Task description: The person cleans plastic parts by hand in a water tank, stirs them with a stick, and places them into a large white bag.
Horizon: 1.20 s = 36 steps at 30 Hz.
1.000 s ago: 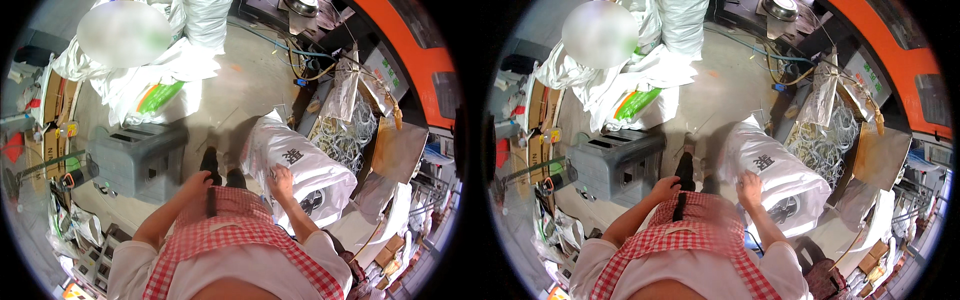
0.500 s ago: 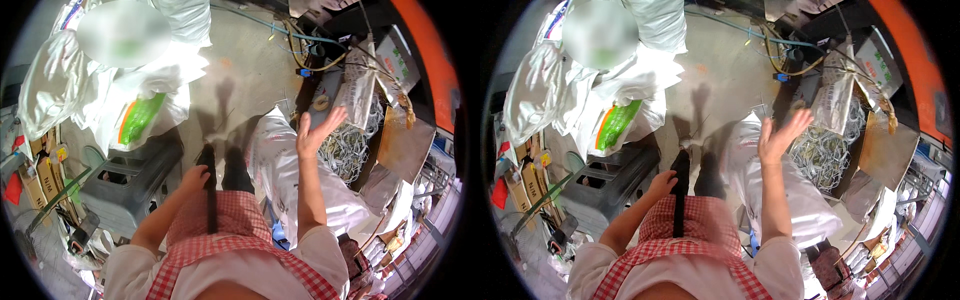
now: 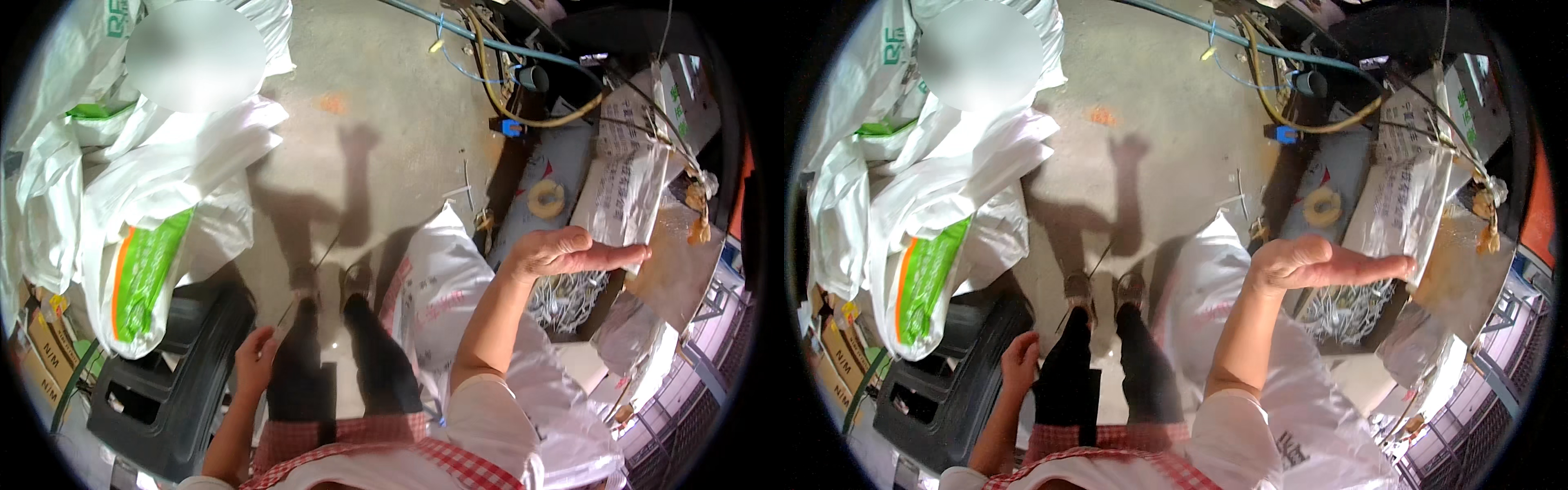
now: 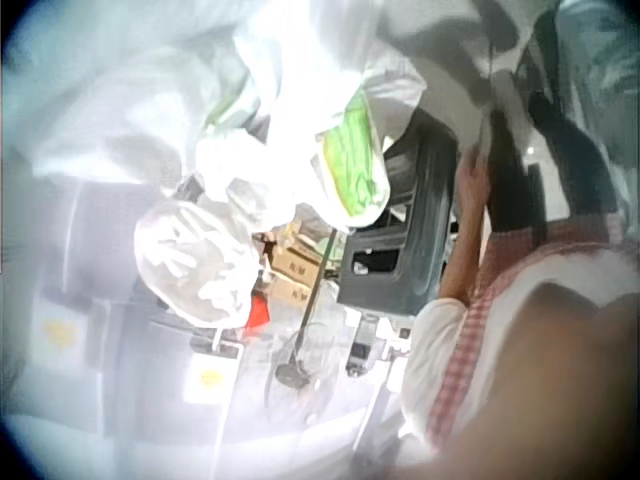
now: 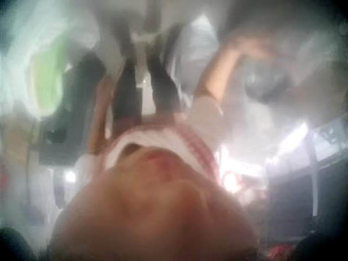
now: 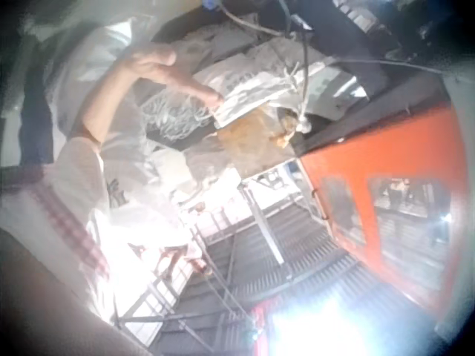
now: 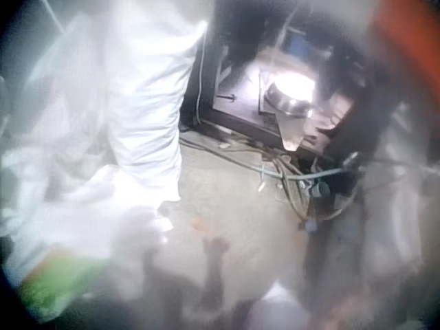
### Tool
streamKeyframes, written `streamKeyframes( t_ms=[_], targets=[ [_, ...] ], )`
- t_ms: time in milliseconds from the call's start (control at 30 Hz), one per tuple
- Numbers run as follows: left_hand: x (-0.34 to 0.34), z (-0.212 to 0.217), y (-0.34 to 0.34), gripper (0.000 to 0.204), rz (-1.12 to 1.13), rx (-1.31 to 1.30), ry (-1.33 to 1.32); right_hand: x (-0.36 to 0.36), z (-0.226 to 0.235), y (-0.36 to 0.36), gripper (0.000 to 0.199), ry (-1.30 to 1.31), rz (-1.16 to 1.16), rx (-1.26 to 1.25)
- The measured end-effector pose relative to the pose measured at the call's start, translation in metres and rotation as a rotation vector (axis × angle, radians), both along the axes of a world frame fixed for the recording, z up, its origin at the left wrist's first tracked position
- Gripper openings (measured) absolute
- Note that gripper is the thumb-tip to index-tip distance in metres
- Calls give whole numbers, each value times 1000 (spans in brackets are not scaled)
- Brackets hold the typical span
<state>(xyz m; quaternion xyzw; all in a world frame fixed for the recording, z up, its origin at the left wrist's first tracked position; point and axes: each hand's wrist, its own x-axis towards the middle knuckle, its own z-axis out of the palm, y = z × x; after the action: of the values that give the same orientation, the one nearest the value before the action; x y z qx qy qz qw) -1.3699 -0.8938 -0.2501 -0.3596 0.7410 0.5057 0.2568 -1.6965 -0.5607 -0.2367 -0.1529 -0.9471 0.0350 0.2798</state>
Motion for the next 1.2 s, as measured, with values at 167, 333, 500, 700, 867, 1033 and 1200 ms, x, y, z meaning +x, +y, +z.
streamKeyframes(
  t_ms=[167,333,500,700,867,1033,1200],
  targets=[
    [0,-43,-25,22,47,-31,63,22,-238,-26,79,-761,211,-255],
    [-30,26,-7,21,191,-56,121,132,-116,-85,63,-819,243,-253],
    [-45,116,13,20,-30,-36,63,243,20,-43,25,-837,306,-462],
    [-22,164,5,19,-134,14,100,233,119,49,19,-865,-180,-789],
    [-70,169,-39,19,-136,-102,284,269,110,109,19,-675,-205,-1176],
    [-135,228,-37,24,-186,-243,344,258,125,101,23,-641,-33,-780],
    [-166,267,-41,22,-465,-265,515,264,174,75,24,-573,-158,-1074]
  ],
)
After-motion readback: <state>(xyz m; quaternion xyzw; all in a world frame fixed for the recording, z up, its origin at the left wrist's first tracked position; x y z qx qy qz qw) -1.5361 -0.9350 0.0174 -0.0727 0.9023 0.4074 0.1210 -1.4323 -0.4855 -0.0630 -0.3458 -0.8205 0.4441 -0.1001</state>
